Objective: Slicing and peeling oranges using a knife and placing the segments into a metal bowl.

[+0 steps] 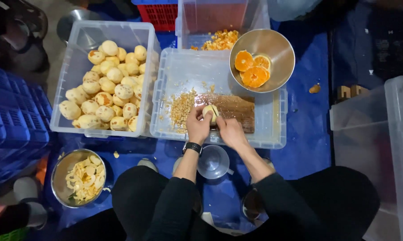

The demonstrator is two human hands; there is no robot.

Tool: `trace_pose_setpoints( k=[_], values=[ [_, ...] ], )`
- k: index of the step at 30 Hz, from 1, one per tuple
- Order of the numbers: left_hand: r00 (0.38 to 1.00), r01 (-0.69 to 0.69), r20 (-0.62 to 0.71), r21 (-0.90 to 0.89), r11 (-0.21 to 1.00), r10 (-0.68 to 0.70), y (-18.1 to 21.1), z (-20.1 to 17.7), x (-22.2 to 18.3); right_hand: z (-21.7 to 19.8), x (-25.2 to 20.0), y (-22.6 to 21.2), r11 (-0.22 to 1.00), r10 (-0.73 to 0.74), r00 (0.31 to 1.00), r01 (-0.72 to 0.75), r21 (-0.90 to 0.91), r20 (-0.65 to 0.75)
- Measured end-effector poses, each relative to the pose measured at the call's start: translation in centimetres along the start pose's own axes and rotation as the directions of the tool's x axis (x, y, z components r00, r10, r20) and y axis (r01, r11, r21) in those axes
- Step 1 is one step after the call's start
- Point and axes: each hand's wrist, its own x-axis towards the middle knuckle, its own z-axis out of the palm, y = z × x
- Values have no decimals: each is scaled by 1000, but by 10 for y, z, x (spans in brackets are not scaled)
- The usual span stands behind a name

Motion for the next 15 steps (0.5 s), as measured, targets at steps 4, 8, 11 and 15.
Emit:
trace_pose_setpoints(
  k=[4,8,11,15],
  values=[
    [1000,-30,-2,-3,1000,30,-3,4,5,-8,-22,5,996,57,997,-53,-64,58],
    [999,-32,1,-9,999,32,-7,1,3,-11,-29,3,998,52,996,-49,-47,66],
    [999,-39,11,-8,999,39,-8,0,1,-3,-2,9,995,33,997,-27,-93,68],
    [999,-6,48,-88,996,10,-15,0,3,-1,-6,18,993,-24,996,33,-113,83]
  ],
)
